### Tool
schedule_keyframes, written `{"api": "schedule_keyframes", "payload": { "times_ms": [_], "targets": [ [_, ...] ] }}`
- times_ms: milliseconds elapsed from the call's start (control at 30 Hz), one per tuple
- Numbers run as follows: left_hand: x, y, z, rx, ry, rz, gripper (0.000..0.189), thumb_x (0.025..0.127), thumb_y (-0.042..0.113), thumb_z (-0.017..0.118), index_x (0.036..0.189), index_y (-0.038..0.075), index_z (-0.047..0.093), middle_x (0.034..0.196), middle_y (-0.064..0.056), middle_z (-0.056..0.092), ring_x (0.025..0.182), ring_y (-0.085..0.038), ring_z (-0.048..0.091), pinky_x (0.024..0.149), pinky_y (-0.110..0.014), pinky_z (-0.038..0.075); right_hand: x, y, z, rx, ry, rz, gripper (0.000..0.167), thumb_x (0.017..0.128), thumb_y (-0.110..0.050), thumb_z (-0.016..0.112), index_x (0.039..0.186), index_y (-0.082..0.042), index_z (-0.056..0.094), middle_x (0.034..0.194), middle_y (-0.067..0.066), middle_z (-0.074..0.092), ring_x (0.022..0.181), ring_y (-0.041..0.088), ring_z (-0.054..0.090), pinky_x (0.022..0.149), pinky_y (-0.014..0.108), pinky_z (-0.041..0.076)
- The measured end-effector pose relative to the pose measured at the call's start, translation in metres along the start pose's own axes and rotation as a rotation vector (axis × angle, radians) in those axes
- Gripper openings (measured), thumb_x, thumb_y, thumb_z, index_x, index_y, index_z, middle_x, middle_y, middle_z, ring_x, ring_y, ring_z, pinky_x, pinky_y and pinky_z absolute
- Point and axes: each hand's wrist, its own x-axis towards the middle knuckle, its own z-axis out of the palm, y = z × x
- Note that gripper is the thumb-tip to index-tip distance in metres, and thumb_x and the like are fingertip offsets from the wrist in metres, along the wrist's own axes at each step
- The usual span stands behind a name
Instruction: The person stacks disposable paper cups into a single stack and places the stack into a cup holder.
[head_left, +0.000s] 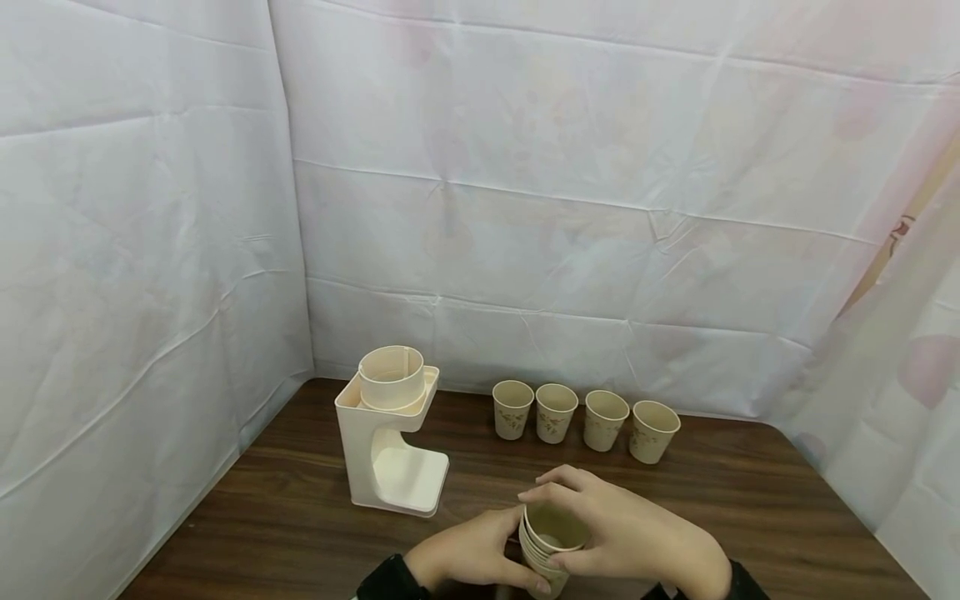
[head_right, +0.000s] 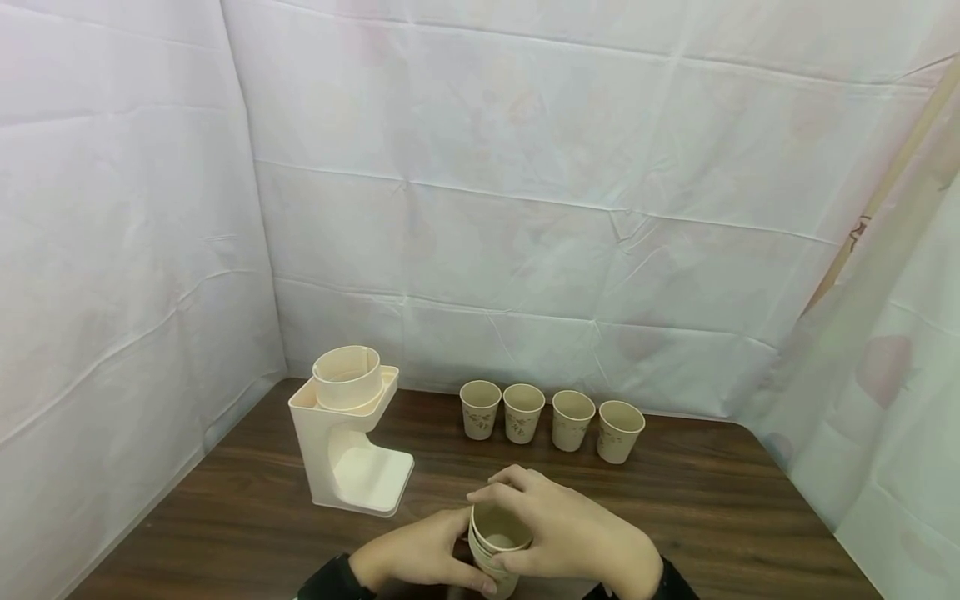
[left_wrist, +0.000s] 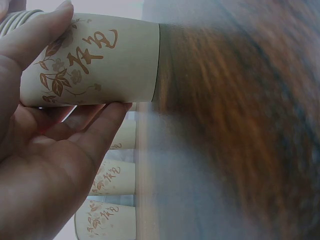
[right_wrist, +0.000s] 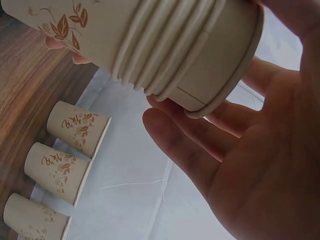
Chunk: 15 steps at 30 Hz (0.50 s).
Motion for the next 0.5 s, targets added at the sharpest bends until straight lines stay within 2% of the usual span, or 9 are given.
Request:
{"api": "schedule_keyframes", "payload": {
  "times_ms": [333, 500],
  "targets": [
    [-0.0007, 0.0019, -0.0005, -0.036, -0.015, -0.002, 0.052, 0.091, 0.023, 0.078, 0.134, 0.011, 0.051, 0.118, 0.015, 0.063, 0.108, 0.000, 0.058, 0.094, -0.023, 0.047, -0.0017, 0.0017, 0.0042, 0.028, -0.019, 0.005, 0.057, 0.090, -0.048, 0.073, 0.139, -0.024, 0.056, 0.131, -0.008, 0.052, 0.110, 0.009, 0.059, 0.086, 0.031, 0.053],
    [-0.0009, 0.0018, -0.0008, -0.060, -0.023, -0.014, 0.050, 0.091, 0.023, 0.077, 0.133, 0.012, 0.052, 0.117, 0.015, 0.063, 0.108, 0.000, 0.058, 0.094, -0.023, 0.047, -0.0017, 0.0009, 0.0051, 0.050, -0.038, 0.015, 0.057, 0.091, -0.047, 0.073, 0.139, -0.024, 0.055, 0.131, -0.008, 0.052, 0.111, 0.011, 0.059, 0.088, 0.032, 0.053]
  ]
}}
